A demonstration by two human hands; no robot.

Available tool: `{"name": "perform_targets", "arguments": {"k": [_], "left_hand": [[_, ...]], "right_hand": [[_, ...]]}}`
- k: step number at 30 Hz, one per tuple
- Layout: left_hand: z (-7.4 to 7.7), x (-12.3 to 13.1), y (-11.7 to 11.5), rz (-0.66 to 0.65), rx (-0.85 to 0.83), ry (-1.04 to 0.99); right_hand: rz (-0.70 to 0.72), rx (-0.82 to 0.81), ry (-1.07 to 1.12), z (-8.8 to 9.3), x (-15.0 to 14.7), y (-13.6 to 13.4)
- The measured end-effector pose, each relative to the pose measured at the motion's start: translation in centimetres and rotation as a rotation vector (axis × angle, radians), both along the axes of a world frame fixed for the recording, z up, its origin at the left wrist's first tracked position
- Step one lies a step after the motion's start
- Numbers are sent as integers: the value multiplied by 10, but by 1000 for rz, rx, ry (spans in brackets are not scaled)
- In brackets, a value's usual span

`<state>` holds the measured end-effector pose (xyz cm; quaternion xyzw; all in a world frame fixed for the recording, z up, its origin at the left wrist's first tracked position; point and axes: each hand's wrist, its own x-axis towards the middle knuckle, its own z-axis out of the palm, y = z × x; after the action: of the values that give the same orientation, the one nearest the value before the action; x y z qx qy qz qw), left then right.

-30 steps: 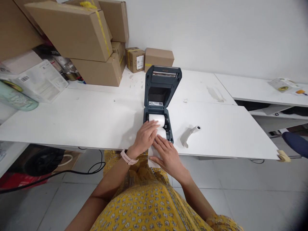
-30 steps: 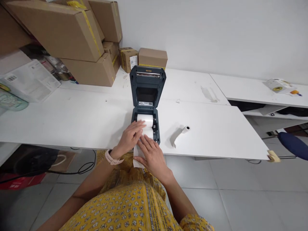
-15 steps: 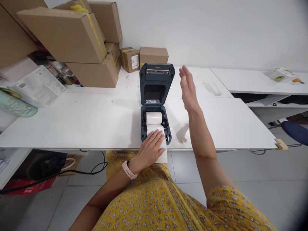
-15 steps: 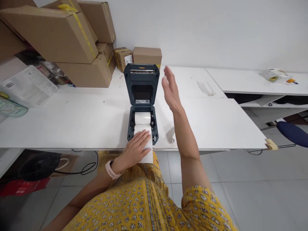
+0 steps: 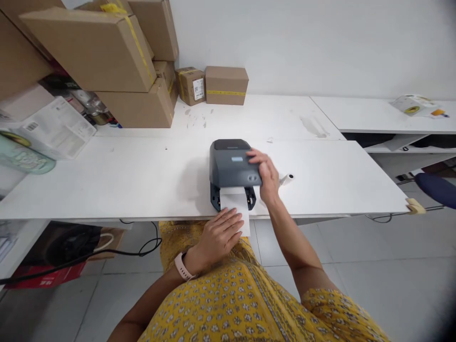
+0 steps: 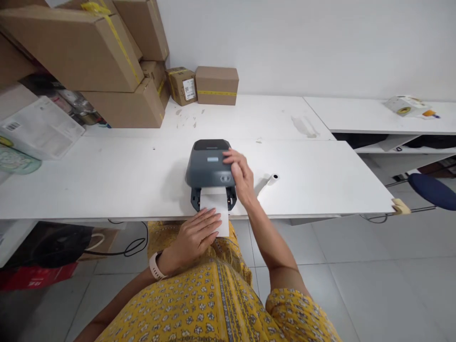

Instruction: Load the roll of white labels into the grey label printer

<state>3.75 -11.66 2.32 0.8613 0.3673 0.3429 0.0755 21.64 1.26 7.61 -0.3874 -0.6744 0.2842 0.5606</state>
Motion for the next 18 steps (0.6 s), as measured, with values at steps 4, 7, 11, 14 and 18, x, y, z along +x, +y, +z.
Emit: {"name": "perform_targets", "arguments": {"k": [4,7,11,14,18], "left_hand": [[9,-6,-13,-15,-11,-222],[8,-11,-7,265,38,-436],[0,-12,27,595,-343,-591],[-3,-8,48,408,-737,-737],[-3,-4,54,272,-819,-860]], "right_hand": [[-70,-176,-59,-37,4,-39],[-84,-357,-15,-56,5,-44],[69,-639,166,-71,5,-43],[124,-747,257,-74,7,-45],[125,-764,259,-74,9,-46]]}}
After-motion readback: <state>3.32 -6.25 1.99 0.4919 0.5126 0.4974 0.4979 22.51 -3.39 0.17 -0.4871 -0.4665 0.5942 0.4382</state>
